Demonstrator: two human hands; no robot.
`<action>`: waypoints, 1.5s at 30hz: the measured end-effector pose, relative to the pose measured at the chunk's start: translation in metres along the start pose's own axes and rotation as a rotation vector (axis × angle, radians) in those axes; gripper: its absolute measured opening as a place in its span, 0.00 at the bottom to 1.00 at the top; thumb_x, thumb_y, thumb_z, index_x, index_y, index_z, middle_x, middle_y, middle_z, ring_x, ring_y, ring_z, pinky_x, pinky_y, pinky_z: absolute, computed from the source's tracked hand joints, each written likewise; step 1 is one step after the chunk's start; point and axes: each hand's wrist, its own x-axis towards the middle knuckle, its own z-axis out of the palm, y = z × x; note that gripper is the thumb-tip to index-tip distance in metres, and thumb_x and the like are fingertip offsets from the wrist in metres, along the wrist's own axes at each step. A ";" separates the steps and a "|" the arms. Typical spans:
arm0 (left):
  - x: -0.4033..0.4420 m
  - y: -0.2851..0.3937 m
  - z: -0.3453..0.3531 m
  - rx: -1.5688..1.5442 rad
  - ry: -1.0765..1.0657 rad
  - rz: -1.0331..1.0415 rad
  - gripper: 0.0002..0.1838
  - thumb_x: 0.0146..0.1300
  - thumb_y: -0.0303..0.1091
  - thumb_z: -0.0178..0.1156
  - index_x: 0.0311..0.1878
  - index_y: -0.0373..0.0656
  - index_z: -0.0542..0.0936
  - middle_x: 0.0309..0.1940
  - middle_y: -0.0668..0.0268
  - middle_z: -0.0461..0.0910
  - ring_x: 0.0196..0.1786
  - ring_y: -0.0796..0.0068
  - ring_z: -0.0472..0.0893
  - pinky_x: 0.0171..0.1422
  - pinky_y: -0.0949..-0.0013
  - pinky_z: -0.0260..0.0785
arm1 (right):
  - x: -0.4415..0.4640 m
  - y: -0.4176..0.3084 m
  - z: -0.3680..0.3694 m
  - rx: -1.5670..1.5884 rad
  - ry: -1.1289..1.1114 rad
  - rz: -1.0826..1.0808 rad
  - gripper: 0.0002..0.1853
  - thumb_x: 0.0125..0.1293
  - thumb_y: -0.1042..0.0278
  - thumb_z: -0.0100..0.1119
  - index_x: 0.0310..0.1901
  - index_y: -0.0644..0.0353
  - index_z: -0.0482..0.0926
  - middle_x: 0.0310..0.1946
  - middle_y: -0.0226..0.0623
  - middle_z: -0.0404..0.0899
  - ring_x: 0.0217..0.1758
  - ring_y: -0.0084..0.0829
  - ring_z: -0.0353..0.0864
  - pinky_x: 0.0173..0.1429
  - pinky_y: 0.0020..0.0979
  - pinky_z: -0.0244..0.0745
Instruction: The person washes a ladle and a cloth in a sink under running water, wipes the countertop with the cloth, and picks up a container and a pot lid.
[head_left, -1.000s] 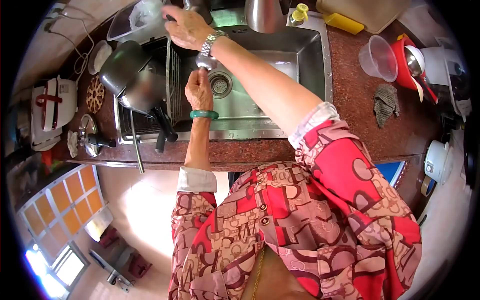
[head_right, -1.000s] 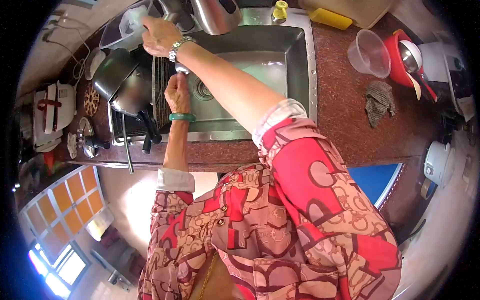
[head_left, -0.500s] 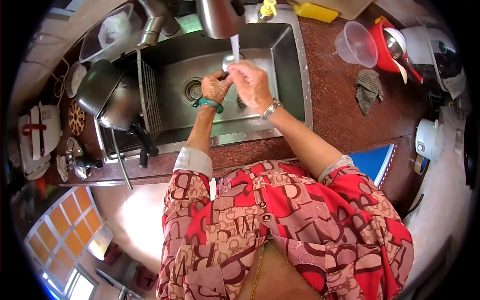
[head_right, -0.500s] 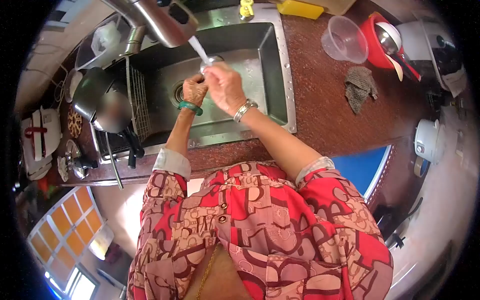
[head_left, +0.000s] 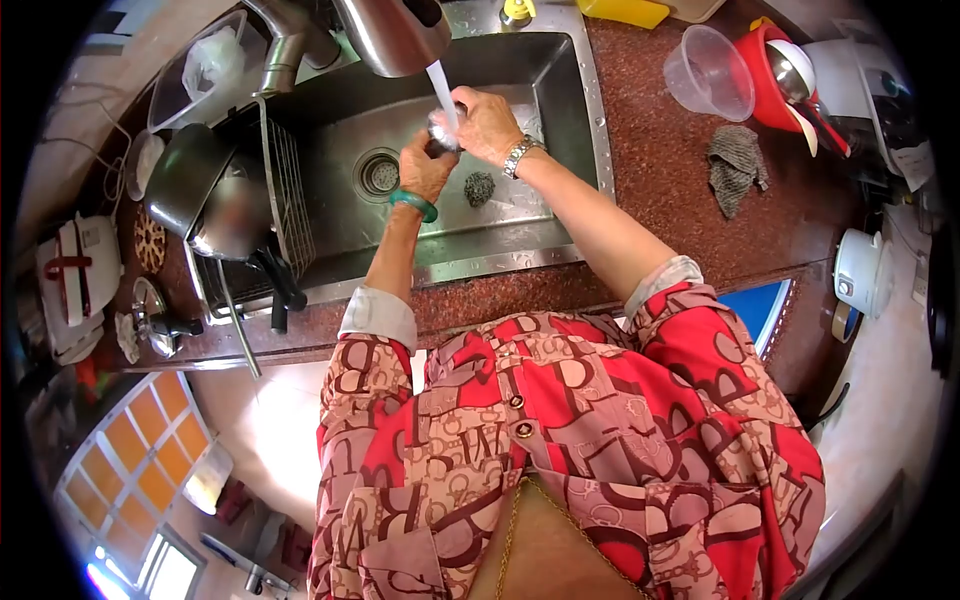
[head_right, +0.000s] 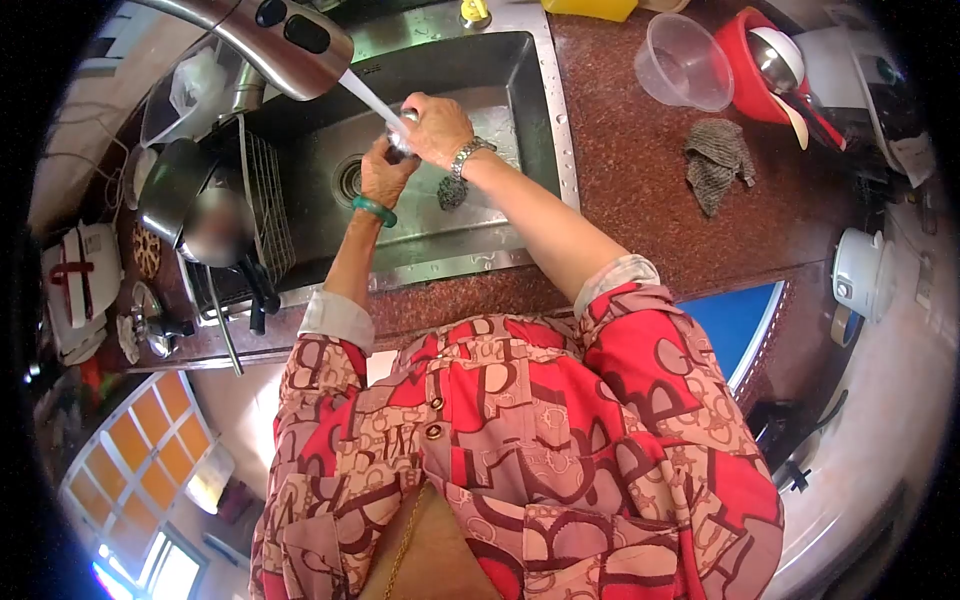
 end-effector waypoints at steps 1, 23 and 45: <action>0.000 -0.002 -0.001 0.066 0.023 0.047 0.15 0.44 0.28 0.63 0.38 0.37 0.74 0.27 0.66 0.78 0.31 0.80 0.75 0.38 0.74 0.68 | -0.001 -0.002 0.001 0.001 0.038 -0.060 0.13 0.56 0.59 0.52 0.34 0.62 0.76 0.28 0.49 0.77 0.35 0.49 0.76 0.39 0.41 0.70; -0.001 -0.053 -0.060 -0.379 0.390 0.022 0.05 0.61 0.27 0.52 0.40 0.38 0.71 0.25 0.59 0.74 0.26 0.61 0.77 0.27 0.64 0.74 | -0.050 0.027 0.017 -0.154 -0.254 0.059 0.18 0.51 0.63 0.50 0.42 0.63 0.74 0.37 0.54 0.75 0.42 0.49 0.75 0.48 0.42 0.69; 0.010 -0.186 -0.073 -1.313 0.559 -0.499 0.14 0.59 0.22 0.47 0.49 0.37 0.63 0.44 0.47 0.68 0.38 0.51 0.76 0.31 0.61 0.77 | -0.032 -0.021 0.000 0.839 -0.062 0.355 0.06 0.53 0.73 0.57 0.32 0.66 0.75 0.16 0.34 0.73 0.12 0.18 0.66 0.14 0.21 0.60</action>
